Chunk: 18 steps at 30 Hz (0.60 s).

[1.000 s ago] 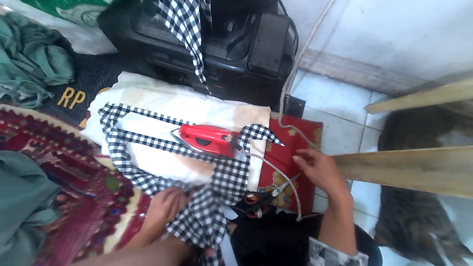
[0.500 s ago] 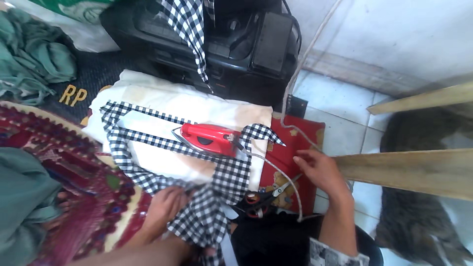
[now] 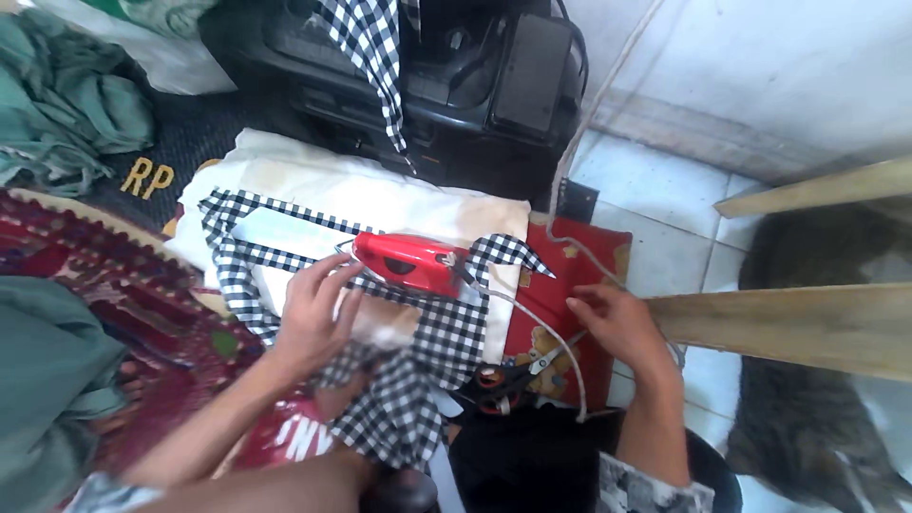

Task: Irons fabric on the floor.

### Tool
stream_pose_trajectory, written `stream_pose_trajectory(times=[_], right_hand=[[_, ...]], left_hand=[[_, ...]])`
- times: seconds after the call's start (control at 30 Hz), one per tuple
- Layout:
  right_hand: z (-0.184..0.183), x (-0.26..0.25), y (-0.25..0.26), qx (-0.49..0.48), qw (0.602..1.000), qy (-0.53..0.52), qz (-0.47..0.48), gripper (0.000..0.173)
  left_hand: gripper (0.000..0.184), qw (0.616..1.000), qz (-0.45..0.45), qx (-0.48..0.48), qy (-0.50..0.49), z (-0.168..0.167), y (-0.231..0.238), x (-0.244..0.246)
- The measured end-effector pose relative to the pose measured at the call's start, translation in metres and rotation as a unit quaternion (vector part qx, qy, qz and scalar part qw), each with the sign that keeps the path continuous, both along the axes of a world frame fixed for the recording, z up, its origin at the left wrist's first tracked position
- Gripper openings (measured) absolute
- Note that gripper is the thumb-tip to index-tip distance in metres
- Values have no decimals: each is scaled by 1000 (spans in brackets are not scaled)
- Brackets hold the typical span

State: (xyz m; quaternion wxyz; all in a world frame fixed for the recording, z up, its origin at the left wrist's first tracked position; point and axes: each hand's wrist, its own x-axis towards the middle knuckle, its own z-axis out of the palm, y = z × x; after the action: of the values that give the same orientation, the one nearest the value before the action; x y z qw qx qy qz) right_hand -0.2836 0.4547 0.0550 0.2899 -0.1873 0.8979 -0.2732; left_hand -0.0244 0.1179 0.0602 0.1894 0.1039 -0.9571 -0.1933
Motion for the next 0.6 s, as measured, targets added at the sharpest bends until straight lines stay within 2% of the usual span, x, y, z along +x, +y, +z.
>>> stream_pose_trajectory(times=[0.13, 0.23, 0.4, 0.6], right_hand=[[0, 0, 2, 0, 1000, 4, 0, 34], [-2, -2, 4, 10, 1000, 3, 2, 35], [-2, -3, 4, 13, 1000, 3, 4, 35], [-3, -3, 3, 1, 1000, 8, 3, 35]], left_hand=[[46, 993, -81, -82, -32, 6, -14, -49], [53, 985, -106, -96, -97, -2, -14, -67], [41, 986, -117, -83, -88, -15, -9, -75], [41, 987, -119, -77, -75, -16, 5, -79]])
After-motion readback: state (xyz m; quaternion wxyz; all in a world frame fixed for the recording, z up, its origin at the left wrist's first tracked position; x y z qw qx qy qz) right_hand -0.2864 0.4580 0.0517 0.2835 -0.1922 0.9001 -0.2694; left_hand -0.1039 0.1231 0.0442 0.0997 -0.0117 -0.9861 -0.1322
